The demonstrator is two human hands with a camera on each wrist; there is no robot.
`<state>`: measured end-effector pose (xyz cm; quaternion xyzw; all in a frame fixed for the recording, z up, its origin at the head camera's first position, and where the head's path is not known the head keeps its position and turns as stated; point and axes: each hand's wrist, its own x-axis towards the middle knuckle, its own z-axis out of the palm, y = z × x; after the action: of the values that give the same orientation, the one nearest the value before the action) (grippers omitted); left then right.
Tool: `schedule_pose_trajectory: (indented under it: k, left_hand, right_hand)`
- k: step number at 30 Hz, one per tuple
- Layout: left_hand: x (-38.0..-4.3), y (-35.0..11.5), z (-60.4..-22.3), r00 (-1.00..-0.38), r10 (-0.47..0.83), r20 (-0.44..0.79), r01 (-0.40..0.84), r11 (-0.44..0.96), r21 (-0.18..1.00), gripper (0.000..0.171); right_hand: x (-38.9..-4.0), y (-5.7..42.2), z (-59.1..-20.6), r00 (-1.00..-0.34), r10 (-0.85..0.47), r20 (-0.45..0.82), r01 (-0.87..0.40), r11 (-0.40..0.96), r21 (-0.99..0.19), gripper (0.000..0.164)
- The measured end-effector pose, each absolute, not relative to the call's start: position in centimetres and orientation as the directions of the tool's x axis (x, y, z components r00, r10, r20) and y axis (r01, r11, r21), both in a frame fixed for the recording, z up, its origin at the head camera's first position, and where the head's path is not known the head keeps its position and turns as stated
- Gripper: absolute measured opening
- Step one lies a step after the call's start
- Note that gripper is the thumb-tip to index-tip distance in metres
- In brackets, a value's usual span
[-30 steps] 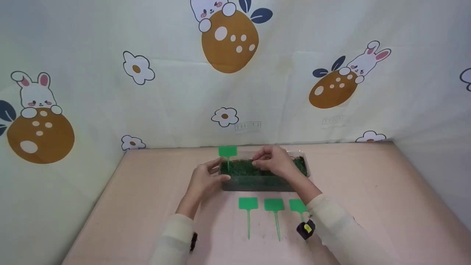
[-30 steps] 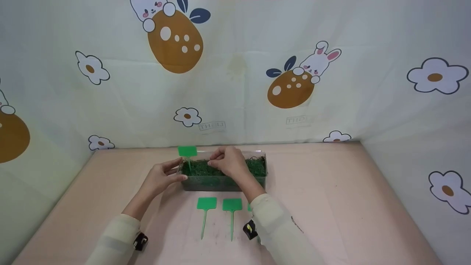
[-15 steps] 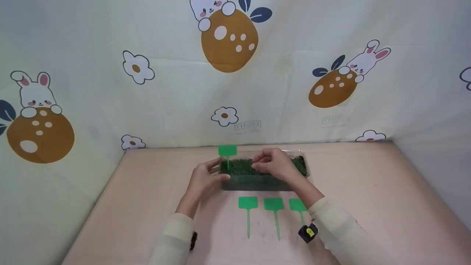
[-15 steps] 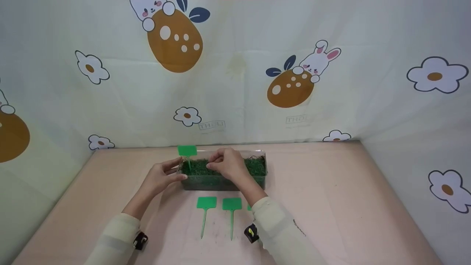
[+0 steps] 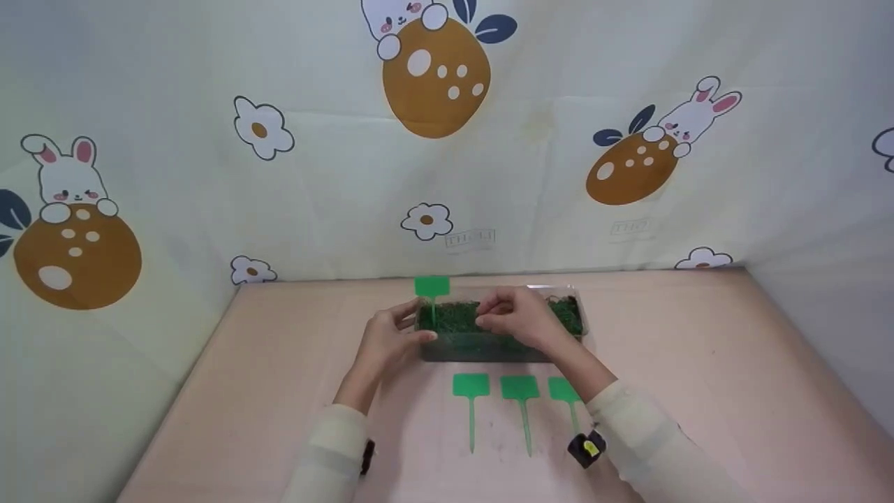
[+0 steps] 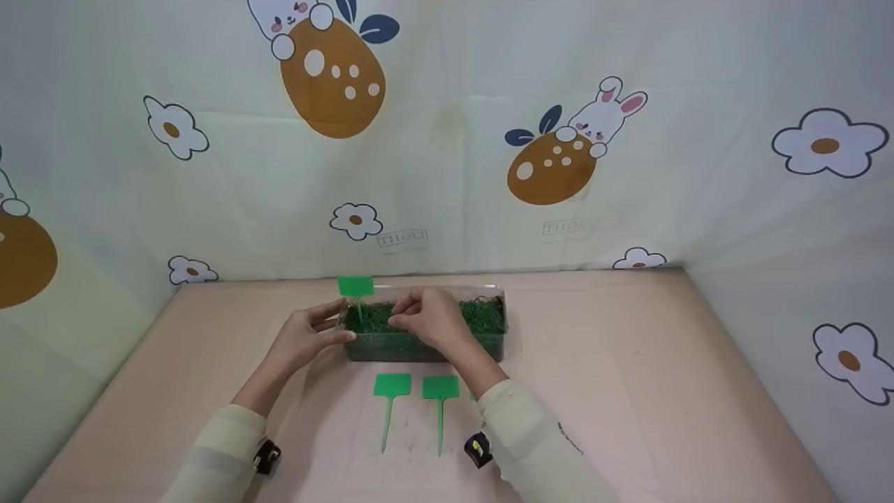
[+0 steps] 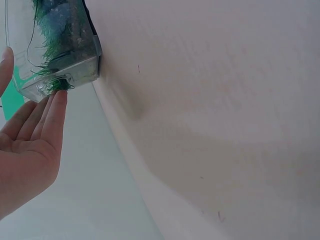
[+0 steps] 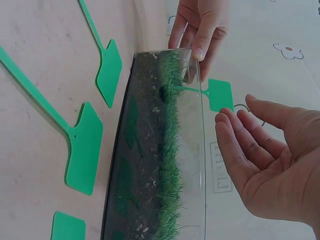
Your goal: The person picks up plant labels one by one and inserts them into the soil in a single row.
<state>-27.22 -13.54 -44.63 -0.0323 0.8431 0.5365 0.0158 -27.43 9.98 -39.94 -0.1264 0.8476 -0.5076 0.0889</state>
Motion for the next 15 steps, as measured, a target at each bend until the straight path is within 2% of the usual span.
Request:
schedule_pose_trajectory:
  k: [15]
  left_hand:
    - [-27.02,-13.65,-44.41,-0.999,-0.017,-0.045,-0.048,0.437,0.898,0.068]
  right_hand:
    - [-26.47,9.9,-40.45,-0.931,-0.365,0.009,-0.185,0.451,-0.873,0.013]
